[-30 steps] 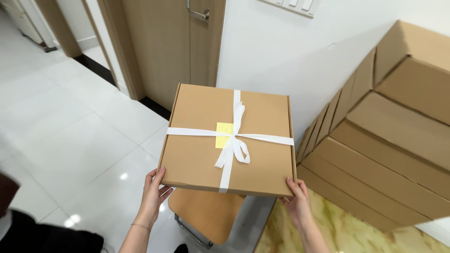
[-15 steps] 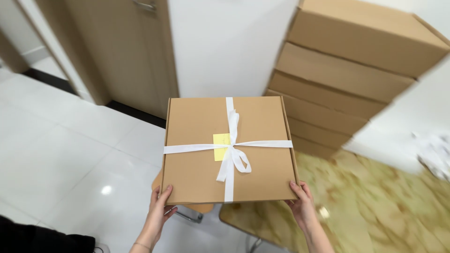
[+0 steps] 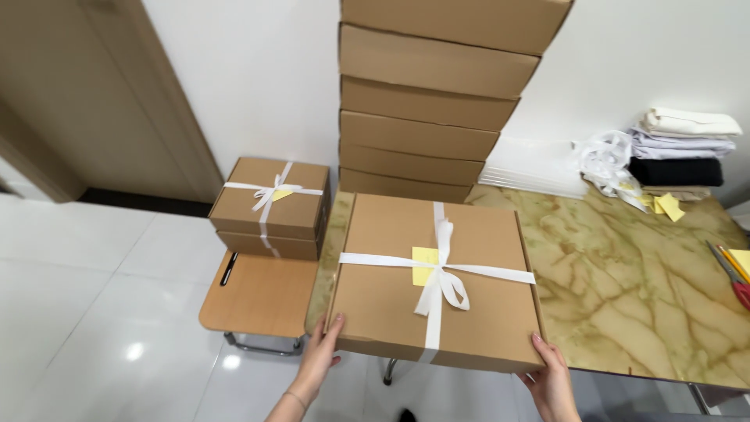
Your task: The person places folded white and grey clothing items into clear plastic bags, then puts the bags into cardboard boxes. They close the boxes and tie them with white ribbons, stacking the finished packages on a table.
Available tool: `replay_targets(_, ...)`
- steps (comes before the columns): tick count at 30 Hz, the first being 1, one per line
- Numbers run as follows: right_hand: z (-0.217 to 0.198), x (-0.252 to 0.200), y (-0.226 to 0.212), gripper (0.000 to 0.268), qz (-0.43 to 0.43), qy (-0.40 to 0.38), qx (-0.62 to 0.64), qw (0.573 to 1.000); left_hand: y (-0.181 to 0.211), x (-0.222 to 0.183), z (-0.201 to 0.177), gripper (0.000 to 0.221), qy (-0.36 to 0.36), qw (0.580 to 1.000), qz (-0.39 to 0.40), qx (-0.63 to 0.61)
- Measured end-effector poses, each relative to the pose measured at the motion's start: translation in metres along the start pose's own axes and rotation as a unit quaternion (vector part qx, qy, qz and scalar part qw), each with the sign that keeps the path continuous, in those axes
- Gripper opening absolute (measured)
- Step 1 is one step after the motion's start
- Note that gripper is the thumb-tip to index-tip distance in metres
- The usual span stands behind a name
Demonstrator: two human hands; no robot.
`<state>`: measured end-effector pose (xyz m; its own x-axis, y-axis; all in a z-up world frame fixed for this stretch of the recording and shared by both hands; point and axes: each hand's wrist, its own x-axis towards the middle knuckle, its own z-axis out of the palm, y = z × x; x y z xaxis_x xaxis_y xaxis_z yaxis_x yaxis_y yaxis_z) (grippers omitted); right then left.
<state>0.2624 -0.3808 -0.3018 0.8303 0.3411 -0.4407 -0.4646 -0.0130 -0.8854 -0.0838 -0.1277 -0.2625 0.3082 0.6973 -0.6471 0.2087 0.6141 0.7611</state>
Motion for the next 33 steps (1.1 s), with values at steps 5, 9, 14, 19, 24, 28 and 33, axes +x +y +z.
replay_targets(5,-0.028,0.052,-0.002,0.031,-0.005,0.028,0.011,1.0,-0.004,0.049,0.051,0.085,0.016,0.988,0.042,0.148)
replay_targets(9,-0.037,0.107,-0.003,0.032,-0.013,0.054,0.003,0.998,-0.036,0.117,0.076,0.073,0.081,0.925,0.14,0.343)
replay_targets(14,-0.061,0.164,0.01,0.032,-0.052,0.101,-0.181,0.977,-0.041,0.13,0.092,0.066,0.157,0.92,0.138,0.331)
replay_targets(19,-0.059,0.19,-0.009,0.035,-0.045,0.092,-0.204,0.974,-0.018,0.121,0.113,0.08,0.284,0.842,0.212,0.407)
replay_targets(24,0.014,0.14,-0.103,0.02,-0.314,0.043,-0.341,0.885,0.079,0.105,0.201,0.031,0.093,0.817,0.451,0.348)
replay_targets(28,0.062,0.149,-0.116,0.014,-0.325,-0.059,-0.286,0.899,0.091,0.192,0.264,0.028,0.041,0.764,0.464,0.447)
replay_targets(33,0.089,0.136,-0.129,0.014,-0.276,-0.069,-0.289,0.914,0.094,0.234,0.294,0.041,-0.01,0.727,0.336,0.599)
